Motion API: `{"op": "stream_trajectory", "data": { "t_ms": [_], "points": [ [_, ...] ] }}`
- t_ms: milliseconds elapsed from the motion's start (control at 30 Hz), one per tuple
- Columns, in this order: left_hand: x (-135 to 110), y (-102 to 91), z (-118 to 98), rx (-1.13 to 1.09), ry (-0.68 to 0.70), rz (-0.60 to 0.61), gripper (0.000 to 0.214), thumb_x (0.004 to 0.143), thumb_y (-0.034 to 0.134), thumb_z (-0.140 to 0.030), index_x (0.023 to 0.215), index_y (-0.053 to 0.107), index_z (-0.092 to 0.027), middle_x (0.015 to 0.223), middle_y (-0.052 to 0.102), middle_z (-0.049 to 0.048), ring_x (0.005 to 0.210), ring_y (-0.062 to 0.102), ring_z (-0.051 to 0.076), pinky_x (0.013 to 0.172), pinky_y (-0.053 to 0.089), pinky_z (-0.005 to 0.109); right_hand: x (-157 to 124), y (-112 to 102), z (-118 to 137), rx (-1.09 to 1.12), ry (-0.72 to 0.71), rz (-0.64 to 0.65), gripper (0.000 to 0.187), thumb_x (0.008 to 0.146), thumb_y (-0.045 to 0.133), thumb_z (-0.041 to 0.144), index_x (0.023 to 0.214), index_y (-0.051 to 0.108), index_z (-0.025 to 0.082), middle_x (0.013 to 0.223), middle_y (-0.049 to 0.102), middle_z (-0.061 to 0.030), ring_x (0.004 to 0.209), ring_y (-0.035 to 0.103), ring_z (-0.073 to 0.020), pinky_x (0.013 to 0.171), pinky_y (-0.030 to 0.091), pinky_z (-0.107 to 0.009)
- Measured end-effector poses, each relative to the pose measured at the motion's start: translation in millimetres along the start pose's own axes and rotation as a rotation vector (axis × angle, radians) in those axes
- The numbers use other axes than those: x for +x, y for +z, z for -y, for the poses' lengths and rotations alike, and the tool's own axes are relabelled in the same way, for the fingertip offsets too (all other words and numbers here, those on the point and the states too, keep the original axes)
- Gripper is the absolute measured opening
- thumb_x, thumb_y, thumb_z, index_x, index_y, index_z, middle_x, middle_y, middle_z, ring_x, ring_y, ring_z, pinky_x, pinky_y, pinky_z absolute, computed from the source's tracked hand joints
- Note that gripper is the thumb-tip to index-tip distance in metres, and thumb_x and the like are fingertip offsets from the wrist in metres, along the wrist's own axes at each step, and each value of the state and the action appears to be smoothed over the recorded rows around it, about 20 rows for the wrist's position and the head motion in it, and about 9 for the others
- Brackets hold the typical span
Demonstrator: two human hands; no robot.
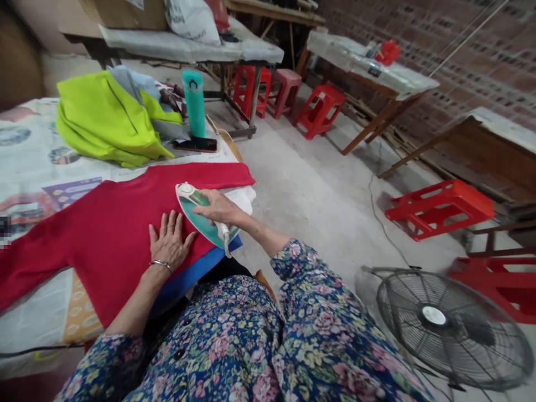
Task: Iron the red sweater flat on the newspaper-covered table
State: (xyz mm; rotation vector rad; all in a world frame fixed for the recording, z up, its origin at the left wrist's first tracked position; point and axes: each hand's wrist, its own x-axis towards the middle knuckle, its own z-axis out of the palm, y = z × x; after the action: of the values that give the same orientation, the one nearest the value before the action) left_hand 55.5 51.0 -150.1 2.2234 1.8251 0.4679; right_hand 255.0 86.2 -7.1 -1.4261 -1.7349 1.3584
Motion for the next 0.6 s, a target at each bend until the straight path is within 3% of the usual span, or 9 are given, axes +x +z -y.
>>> {"op": "stream_trajectory", "data": {
  "t_ms": [100,200,367,500,600],
  "points": [
    [-2,0.4,9,0.033,0.018,-0.020,0.078,0.105,0.049,-0.052,0.170,0.052,-0.011,0.180,0.042,0.0249,0.173,0.031,0.044,0.138,0.014,0.078,21,-8,-3,0.000,0.038,-0.086,0.020,0.096,0.073,0.016,0.084,0.058,0.022,0.059,0.058,0.0065,0.048,0.055,-0.0120,0.048,0.046,-0.022],
    [-4,-0.9,7,0.069,0.016,-0.005,0.075,0.106,0.050,-0.050,0.171,0.052,-0.012,0.180,0.042,0.0242,0.172,0.031,0.045,0.138,0.015,0.079,31,-23,-12,0.041,0.087,-0.285,0.024,0.097,0.075,0.019,0.082,0.057,0.023,0.057,0.056,0.0054,0.049,0.057,-0.0130,0.046,0.044,-0.021],
    [-7,-3.0,0,0.100,0.019,0.000,0.061,0.109,0.055,-0.047,0.168,0.059,-0.030,0.182,0.043,0.0166,0.172,0.029,0.049,0.133,0.014,0.088,32,-44,-29,0.197,0.218,-0.606,0.024,0.098,0.074,0.024,0.085,0.053,0.025,0.058,0.053,0.0056,0.049,0.058,-0.0146,0.044,0.046,-0.022],
    [-7,-6.2,-1,0.132,0.015,0.017,0.056,0.109,0.057,-0.048,0.164,0.061,-0.039,0.184,0.040,0.0130,0.171,0.027,0.054,0.125,0.012,0.097,24,-51,-34,0.273,0.303,-0.704,0.025,0.099,0.072,0.024,0.086,0.051,0.026,0.053,0.051,0.0063,0.047,0.058,-0.0155,0.043,0.046,-0.023],
    [-13,-6.2,-5,0.158,0.028,0.040,0.062,0.106,0.064,-0.055,0.165,0.060,-0.039,0.184,0.039,0.0136,0.171,0.025,0.058,0.122,0.011,0.100,14,-50,-31,0.241,0.297,-0.668,0.028,0.101,0.069,0.020,0.083,0.049,0.026,0.049,0.049,0.0072,0.042,0.053,-0.0137,0.039,0.041,-0.022]
  ]
}}
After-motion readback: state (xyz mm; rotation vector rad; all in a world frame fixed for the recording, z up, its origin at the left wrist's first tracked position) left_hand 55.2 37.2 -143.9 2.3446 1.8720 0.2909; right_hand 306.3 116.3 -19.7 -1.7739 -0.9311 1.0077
